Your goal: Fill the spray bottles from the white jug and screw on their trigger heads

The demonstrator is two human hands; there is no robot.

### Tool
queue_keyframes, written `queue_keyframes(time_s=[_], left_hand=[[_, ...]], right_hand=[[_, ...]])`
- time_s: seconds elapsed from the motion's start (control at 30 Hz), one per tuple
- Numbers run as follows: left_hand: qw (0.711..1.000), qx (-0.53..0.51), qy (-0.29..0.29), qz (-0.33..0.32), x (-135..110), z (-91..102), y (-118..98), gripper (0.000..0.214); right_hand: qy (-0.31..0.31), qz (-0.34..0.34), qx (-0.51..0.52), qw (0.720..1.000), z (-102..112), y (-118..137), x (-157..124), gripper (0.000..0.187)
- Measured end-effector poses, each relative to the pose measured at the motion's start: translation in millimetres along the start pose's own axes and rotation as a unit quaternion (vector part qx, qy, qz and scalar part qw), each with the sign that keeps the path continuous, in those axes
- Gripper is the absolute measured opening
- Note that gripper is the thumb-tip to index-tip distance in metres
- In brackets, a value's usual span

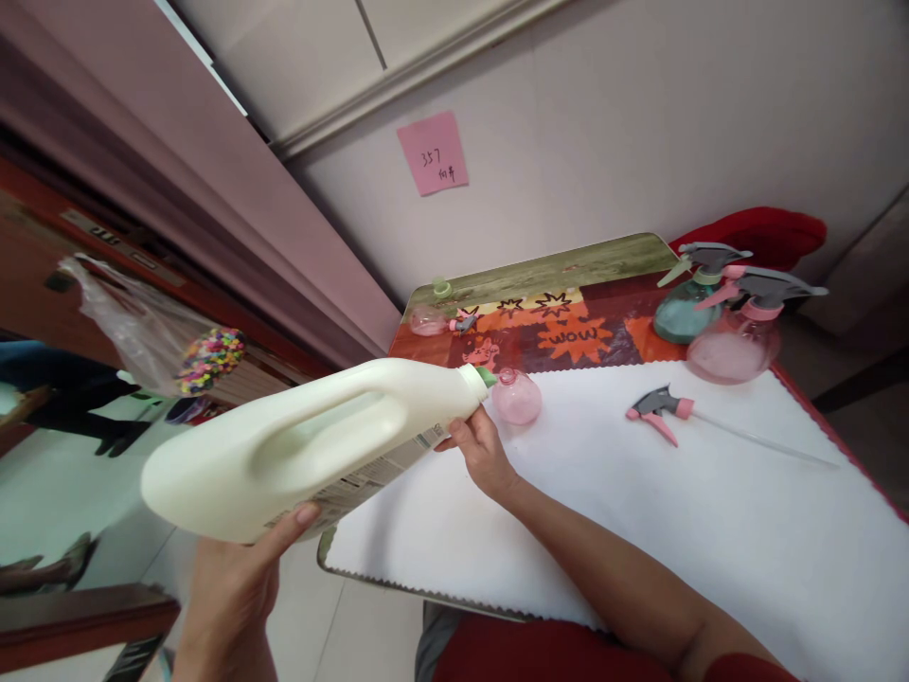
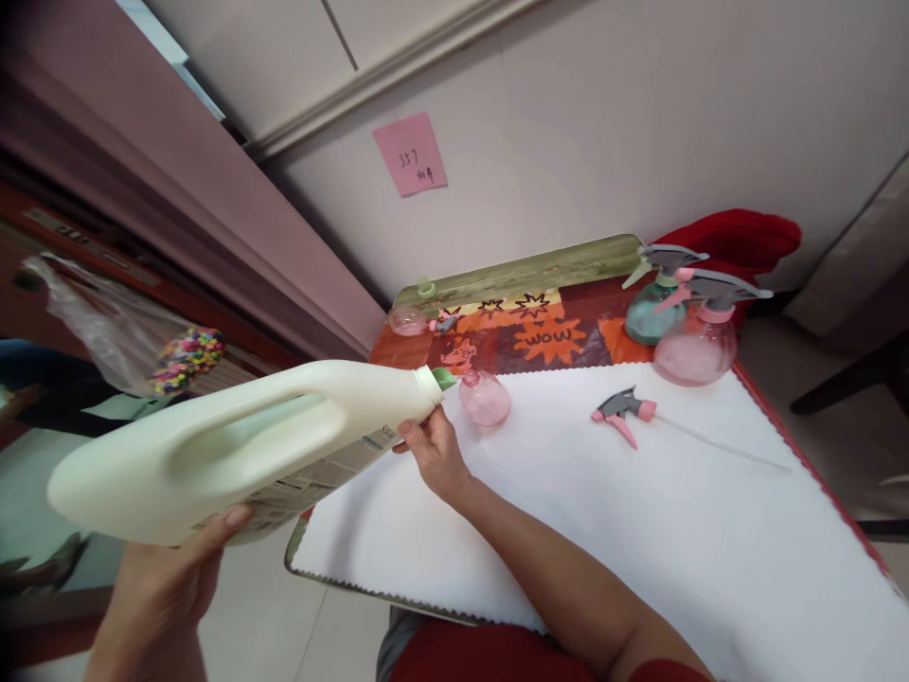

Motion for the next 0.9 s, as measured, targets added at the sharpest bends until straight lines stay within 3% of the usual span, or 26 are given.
queue_keyframes(time_s=[0.9], left_hand=[[1.000, 0.025, 0.000, -0.007, 1.5, -0.1, -0.5, 0.074]], right_hand=[[-0.005, 0.004, 0.000, 1.000, 1.0, 0.2, 0.9, 0.054]])
Point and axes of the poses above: each hand's wrist, its own x-axis towards the middle knuckle, its own z-axis out of the back of the hand, y = z × x, the point moved 2 cm from there along x, towards the middle knuckle, and after that the axes turned 9 degrees about y, right-handed, at the moved point
